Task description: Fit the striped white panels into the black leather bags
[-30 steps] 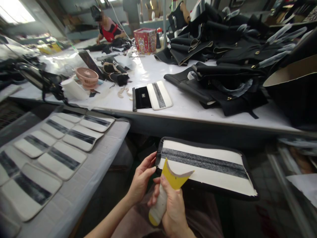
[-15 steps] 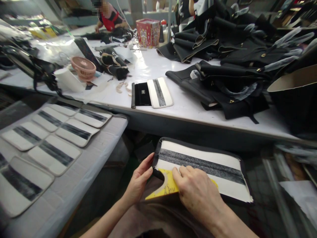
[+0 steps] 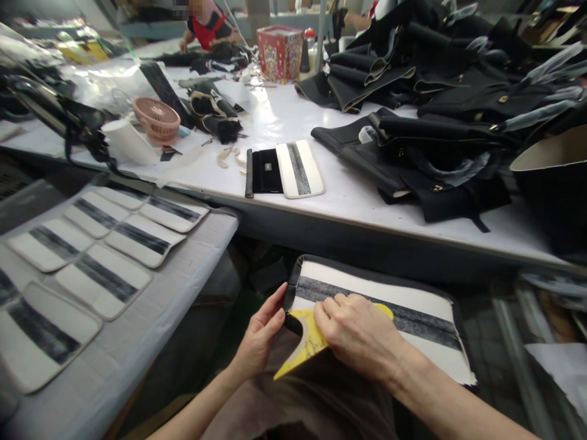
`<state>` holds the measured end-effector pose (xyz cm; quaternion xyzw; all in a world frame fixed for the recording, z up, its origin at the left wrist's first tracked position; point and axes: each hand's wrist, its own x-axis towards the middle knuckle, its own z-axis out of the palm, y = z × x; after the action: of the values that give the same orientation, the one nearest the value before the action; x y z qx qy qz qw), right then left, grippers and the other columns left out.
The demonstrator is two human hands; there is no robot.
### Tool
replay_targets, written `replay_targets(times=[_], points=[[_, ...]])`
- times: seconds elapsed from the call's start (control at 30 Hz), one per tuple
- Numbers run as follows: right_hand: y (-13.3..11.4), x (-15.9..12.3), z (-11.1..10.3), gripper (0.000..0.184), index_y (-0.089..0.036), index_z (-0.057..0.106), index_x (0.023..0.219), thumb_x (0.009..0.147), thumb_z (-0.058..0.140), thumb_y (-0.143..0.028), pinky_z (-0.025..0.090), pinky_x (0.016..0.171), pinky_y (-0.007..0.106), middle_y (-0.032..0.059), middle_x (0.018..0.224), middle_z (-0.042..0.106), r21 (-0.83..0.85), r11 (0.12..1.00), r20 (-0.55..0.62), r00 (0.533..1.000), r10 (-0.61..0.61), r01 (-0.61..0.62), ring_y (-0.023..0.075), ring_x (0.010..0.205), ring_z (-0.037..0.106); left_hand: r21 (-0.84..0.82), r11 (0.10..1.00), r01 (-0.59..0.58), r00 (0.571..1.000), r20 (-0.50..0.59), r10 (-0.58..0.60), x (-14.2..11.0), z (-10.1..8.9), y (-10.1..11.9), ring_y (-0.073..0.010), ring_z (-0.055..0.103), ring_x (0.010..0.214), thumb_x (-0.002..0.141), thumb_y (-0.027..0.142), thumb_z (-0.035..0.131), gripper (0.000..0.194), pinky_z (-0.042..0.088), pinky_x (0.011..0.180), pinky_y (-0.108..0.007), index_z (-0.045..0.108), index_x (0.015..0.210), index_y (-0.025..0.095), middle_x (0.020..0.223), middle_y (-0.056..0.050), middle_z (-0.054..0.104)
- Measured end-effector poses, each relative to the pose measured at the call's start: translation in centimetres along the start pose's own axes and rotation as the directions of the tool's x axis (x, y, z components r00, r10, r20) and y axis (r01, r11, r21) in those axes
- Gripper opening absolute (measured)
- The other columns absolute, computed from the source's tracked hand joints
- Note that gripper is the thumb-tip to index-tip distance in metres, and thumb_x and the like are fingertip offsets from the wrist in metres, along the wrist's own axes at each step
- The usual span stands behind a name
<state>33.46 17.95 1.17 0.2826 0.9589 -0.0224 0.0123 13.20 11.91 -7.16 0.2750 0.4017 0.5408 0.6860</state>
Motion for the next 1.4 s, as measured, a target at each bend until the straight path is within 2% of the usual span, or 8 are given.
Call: replay_targets(times=[0.3,0.63,0.77,0.9,0.97,1.07,1.23,1.4], points=[[0.7,-0.3,0.6,0.010,-0.016,0.059,0.088,0.089,0.052,-0.010,0.021,0.056,0.033,0.0042,0.076,0.060,-0.011,0.997,-0.015,0.997,-0.073,0.073,0.0188,0.063,0.051,0.080,0.997,-0.007,0.999,-0.034,0.010,0.0,0.3,0.0,-0.0275,0.046,0.135,0.091,0.034,0.063,0.047,0.034,0.115,-0.041,0.055,0.138,0.027,0.144,-0.005,0.054],[0.6,-0.3,1.0,0.009,-0.015,0.061,0.092,0.090,0.053,-0.011,0.022,0.056,0.035,0.0041,0.075,0.059,-0.076,0.991,-0.061,0.992,-0.111,0.107,0.0212,0.062,0.052,0.202,0.978,-0.051,0.997,-0.052,0.062,0.4,0.9,0.2,-0.0255,0.053,0.126,0.094,0.029,0.057,0.041,0.042,0.107,-0.038,0.050,0.133,0.021,0.136,-0.008,0.057],[0.5,-1.2,0.7,0.011,-0.017,0.059,0.084,0.085,0.054,-0.007,0.024,0.057,0.035,0.0034,0.075,0.060,0.036,0.998,-0.075,0.996,-0.052,0.055,0.0209,0.063,0.053,0.246,0.965,-0.090,0.992,-0.062,0.108,0.4,1.4,-0.1,-0.0258,0.053,0.126,0.096,0.031,0.054,0.041,0.043,0.106,-0.038,0.047,0.135,0.021,0.136,-0.009,0.056],[0.8,-2.5,-0.6,0.020,-0.019,0.059,0.085,0.078,0.050,-0.003,0.027,0.059,0.032,0.0019,0.077,0.062,0.246,0.962,0.018,0.993,0.115,-0.116,0.0186,0.064,0.055,0.305,0.945,-0.117,0.982,-0.107,0.156,0.0,1.8,-0.7,-0.0269,0.052,0.126,0.097,0.034,0.052,0.042,0.041,0.109,-0.040,0.046,0.137,0.023,0.137,-0.009,0.056],[0.8,-2.3,-1.3,0.022,-0.019,0.060,0.088,0.078,0.049,-0.003,0.028,0.060,0.031,0.0014,0.078,0.064,0.299,0.932,0.100,0.977,0.186,-0.208,0.0176,0.066,0.057,0.307,0.945,-0.113,0.980,-0.121,0.157,-0.3,2.0,-1.0,-0.0271,0.051,0.129,0.097,0.035,0.052,0.046,0.038,0.111,-0.041,0.044,0.140,0.024,0.141,-0.008,0.054],[0.8,-1.0,-2.1,0.018,-0.020,0.059,0.083,0.079,0.049,-0.005,0.028,0.060,0.029,0.0011,0.076,0.065,0.317,0.908,0.214,0.954,0.213,-0.273,0.0167,0.067,0.059,0.271,0.959,-0.080,0.984,-0.129,0.119,-0.9,2.0,-1.1,-0.0283,0.046,0.135,0.096,0.037,0.053,0.053,0.036,0.115,-0.042,0.041,0.147,0.026,0.149,-0.007,0.048],[0.6,1.5,-2.7,0.013,-0.019,0.057,0.078,0.082,0.050,-0.009,0.025,0.059,0.030,0.0022,0.078,0.067,0.252,0.943,0.290,0.946,0.142,-0.219,0.0156,0.065,0.059,0.200,0.978,-0.056,0.991,-0.111,0.080,-1.4,1.6,-1.0,-0.0306,0.040,0.140,0.092,0.036,0.060,0.061,0.030,0.118,-0.045,0.041,0.148,0.028,0.152,-0.005,0.044],[0.6,2.4,-3.0,0.015,-0.019,0.058,0.079,0.080,0.049,-0.008,0.025,0.059,0.031,0.0029,0.079,0.068,0.218,0.967,0.312,0.948,0.062,-0.134,0.0162,0.066,0.061,0.149,0.989,-0.022,0.992,-0.121,0.041,-1.4,1.1,-0.5,-0.0322,0.040,0.139,0.087,0.034,0.066,0.062,0.030,0.118,-0.049,0.046,0.145,0.028,0.150,-0.005,0.046]])
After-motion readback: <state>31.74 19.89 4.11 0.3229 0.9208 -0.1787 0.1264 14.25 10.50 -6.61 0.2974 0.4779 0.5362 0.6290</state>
